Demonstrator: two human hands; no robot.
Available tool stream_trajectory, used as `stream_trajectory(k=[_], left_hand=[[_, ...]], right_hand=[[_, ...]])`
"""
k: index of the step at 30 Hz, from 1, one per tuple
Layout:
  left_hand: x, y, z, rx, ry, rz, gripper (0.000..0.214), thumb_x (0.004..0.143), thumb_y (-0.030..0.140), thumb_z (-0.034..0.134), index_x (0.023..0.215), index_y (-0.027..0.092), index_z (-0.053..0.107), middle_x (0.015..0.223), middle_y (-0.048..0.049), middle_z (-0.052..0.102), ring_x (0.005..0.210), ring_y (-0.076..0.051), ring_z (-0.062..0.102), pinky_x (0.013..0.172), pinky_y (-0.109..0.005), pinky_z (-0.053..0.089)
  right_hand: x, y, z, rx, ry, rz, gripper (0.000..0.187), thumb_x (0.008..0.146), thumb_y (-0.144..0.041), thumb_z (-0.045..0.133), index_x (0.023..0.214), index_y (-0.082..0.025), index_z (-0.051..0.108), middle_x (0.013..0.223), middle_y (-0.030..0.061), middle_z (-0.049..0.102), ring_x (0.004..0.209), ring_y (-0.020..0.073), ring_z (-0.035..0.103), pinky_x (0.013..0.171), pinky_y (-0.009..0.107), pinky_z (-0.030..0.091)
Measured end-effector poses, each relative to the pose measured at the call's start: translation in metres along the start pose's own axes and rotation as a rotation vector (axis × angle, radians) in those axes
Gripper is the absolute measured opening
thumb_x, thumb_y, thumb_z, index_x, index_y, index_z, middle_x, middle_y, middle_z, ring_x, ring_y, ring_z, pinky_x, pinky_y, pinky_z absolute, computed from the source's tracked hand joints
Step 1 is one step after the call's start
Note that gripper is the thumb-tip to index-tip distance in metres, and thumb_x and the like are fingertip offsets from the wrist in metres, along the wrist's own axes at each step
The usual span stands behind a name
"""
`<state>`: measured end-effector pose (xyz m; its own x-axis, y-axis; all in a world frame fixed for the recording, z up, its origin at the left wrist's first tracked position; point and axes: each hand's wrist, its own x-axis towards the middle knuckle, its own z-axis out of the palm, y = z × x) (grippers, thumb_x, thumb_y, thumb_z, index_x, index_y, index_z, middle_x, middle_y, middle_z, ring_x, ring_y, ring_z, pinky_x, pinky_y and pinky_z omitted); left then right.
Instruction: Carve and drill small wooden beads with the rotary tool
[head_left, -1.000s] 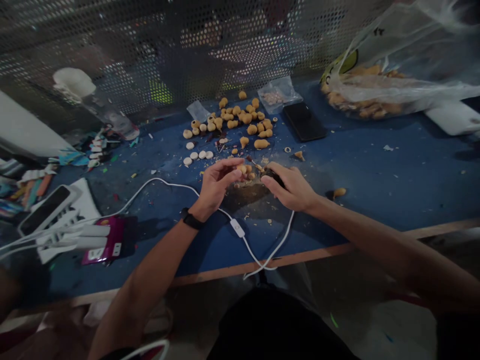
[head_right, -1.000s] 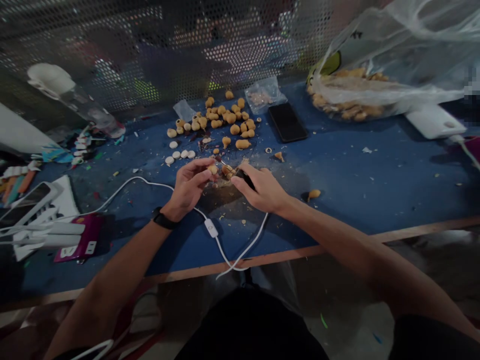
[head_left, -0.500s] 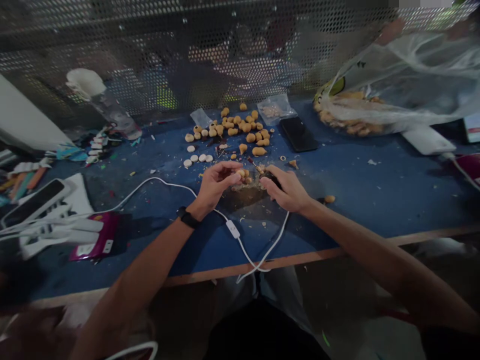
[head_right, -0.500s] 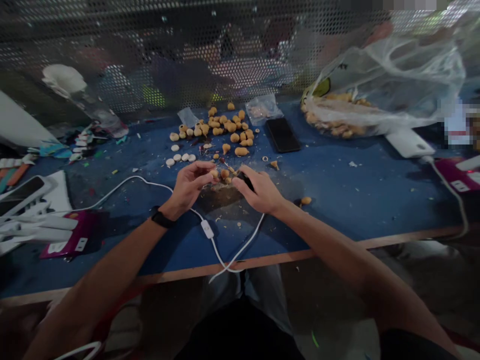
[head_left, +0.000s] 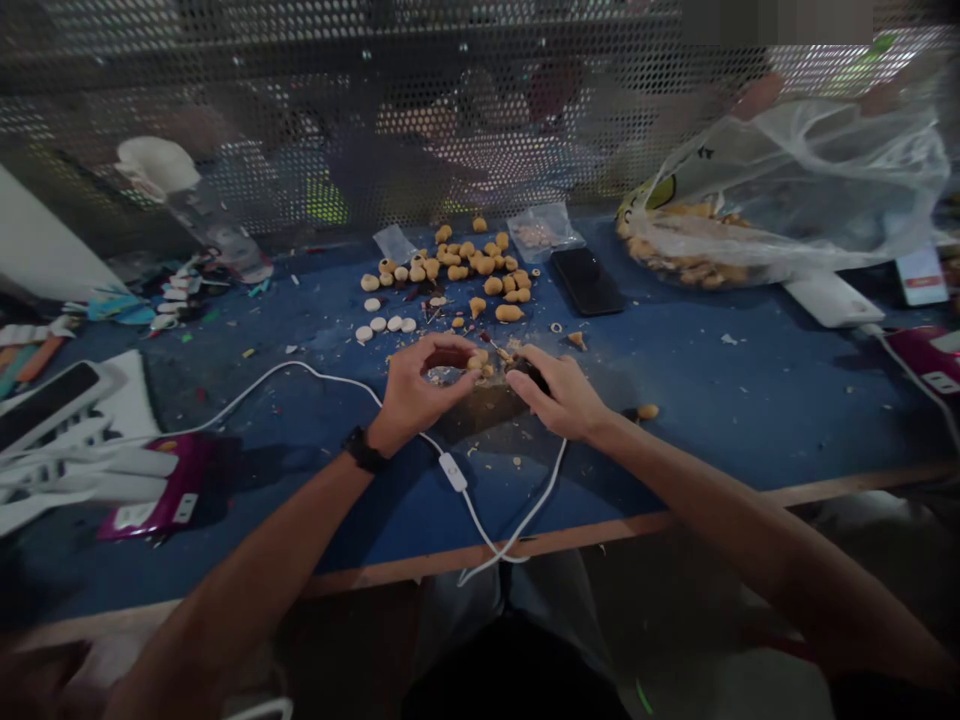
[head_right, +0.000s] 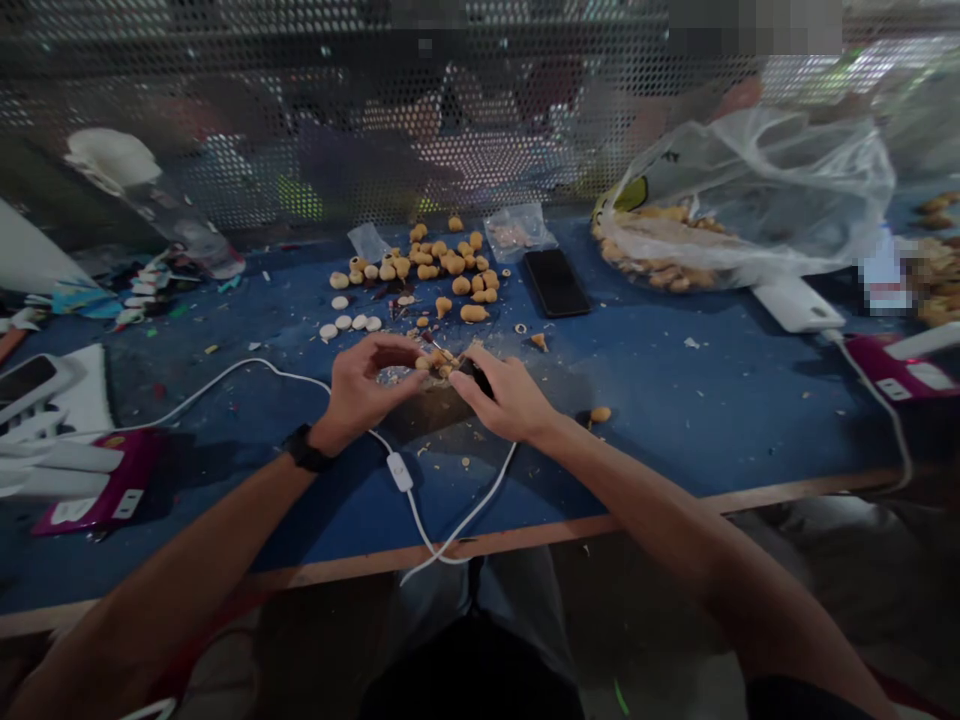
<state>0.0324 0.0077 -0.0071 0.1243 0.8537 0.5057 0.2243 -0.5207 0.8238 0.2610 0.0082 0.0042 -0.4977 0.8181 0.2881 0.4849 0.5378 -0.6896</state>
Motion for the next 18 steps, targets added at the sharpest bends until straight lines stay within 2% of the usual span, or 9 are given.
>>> stream_trajectory(k=[4,9,18], left_hand=[[-0.003,0.002,0.003,0.085,0.001,0.116,0.031,0.082,0.023,0.081,0.110,0.018,0.068,0.099,-0.0061,0.081,0.086,-0.016,0.080,0.084,-0.030,0.068],[-0.006,0.005,0.007,0.127,-0.011,0.160,0.034,0.083,0.025,0.081,0.113,0.018,0.066,0.100,-0.0049,0.081,0.086,-0.016,0.080,0.084,-0.029,0.068],[-0.012,0.010,0.010,0.113,-0.032,0.170,0.036,0.083,0.020,0.081,0.116,0.019,0.066,0.099,-0.0041,0.080,0.086,-0.015,0.080,0.081,-0.026,0.068]], right_hand=[[0.001,0.002,0.002,0.011,0.043,0.021,0.029,0.100,-0.049,0.051,0.085,-0.025,0.047,0.064,-0.0017,0.057,0.059,0.0173,0.054,0.063,0.030,0.033],[0.002,0.003,0.005,0.033,0.168,0.026,0.030,0.092,-0.048,0.065,0.083,-0.024,0.050,0.067,-0.0024,0.059,0.060,0.0154,0.051,0.065,0.029,0.035],[0.001,-0.001,0.005,0.116,0.163,0.007,0.026,0.093,-0.047,0.067,0.091,-0.022,0.061,0.074,-0.0001,0.066,0.065,0.0163,0.057,0.070,0.031,0.040]])
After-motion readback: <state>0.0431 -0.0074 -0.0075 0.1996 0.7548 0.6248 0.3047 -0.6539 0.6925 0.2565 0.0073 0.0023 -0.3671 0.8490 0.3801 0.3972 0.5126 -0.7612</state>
